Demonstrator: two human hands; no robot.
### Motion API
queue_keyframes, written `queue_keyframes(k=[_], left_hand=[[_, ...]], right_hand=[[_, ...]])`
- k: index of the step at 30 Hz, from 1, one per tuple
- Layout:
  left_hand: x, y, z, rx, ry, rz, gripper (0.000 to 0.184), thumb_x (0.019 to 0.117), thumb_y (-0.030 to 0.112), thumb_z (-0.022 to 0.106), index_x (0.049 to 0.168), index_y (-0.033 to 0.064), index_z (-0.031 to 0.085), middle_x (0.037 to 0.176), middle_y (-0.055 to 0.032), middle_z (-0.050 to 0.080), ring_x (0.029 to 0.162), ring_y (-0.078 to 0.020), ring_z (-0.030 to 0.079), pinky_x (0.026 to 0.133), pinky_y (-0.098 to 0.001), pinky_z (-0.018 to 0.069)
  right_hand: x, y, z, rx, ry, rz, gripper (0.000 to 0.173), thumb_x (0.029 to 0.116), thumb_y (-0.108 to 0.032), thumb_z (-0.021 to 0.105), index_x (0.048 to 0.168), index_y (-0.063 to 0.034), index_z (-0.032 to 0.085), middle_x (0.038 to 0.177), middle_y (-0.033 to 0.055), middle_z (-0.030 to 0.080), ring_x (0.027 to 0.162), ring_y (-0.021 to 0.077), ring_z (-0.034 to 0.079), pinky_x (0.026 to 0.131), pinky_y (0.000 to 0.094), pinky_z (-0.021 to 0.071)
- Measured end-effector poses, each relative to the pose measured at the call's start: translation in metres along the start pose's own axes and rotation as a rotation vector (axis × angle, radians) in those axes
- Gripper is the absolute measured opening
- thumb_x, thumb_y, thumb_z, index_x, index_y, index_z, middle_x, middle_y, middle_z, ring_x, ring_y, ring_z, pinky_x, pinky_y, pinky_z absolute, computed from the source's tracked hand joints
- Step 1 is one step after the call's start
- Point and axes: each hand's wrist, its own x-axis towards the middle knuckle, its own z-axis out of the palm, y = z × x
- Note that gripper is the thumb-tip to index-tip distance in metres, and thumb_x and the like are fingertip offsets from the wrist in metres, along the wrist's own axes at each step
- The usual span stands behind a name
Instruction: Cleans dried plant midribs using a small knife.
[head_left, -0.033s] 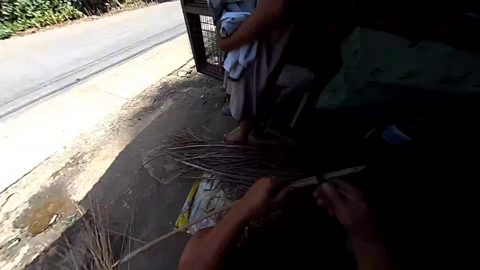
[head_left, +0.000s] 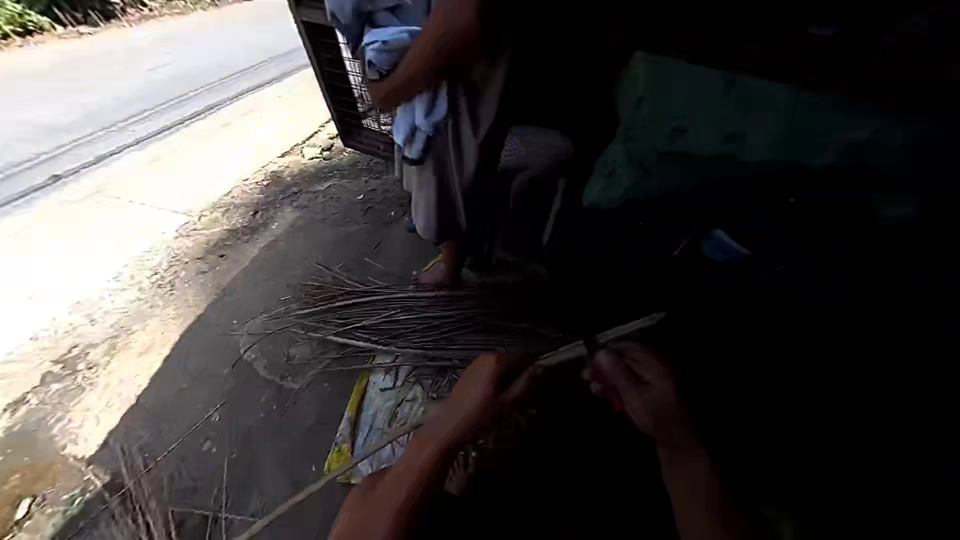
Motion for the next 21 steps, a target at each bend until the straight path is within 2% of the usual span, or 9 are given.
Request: queue_keyframes(k=[3,7,11,17,21], left_hand=[[0.003,-0.009,0.004,0.016,0.012,0.039,0.03,0.1053,0.028,0.053,0.117,0.0074,0.072,0.08,0.0024,0.067,0.065,-0.0012,0.058,0.062,-0.0217,0.0521],[0.003,-0.013,0.008,-0.011,-0.004,0.079,0.032,0.1051,0.031,0.054,0.106,0.0058,0.073,0.077,0.0056,0.064,0.063,0.0031,0.054,0.059,-0.0164,0.0478],[0.004,-0.012,0.009,-0.094,-0.046,0.085,0.034,0.1054,0.033,0.054,0.106,0.0054,0.074,0.08,0.0068,0.067,0.066,0.0043,0.056,0.061,-0.0158,0.0493],[0.001,-0.01,0.006,-0.207,-0.127,0.043,0.032,0.1051,0.033,0.055,0.106,0.0086,0.075,0.071,0.0103,0.06,0.058,0.0038,0.05,0.054,-0.0162,0.043],[-0.001,-0.011,0.005,-0.18,-0.16,0.027,0.034,0.1055,0.036,0.053,0.106,0.0102,0.075,0.07,0.0114,0.059,0.058,0.0044,0.049,0.054,-0.016,0.0425]], right_hand=[[-0.001,0.004,-0.012,0.044,-0.018,-0.023,0.025,0.1062,-0.022,0.055,0.104,-0.0008,0.068,0.082,-0.0018,0.071,0.064,0.0047,0.064,0.058,0.0234,0.0565],[-0.007,0.003,-0.018,0.116,-0.094,0.016,0.024,0.1058,-0.019,0.055,0.104,0.0013,0.068,0.079,-0.0014,0.07,0.063,0.0033,0.062,0.059,0.0201,0.0541],[-0.008,0.001,-0.022,0.128,-0.057,-0.033,0.023,0.1055,-0.017,0.056,0.103,0.002,0.068,0.078,-0.0018,0.069,0.064,0.0025,0.062,0.06,0.0192,0.0538],[-0.007,0.005,-0.042,0.066,0.111,-0.159,0.024,0.1057,-0.021,0.058,0.099,-0.0008,0.069,0.078,-0.0007,0.07,0.064,0.0037,0.062,0.058,0.0201,0.0538],[-0.013,0.003,-0.044,0.096,0.014,-0.138,0.023,0.1059,-0.021,0.057,0.1,-0.0013,0.068,0.079,-0.0019,0.07,0.065,0.0034,0.063,0.059,0.0207,0.0544]])
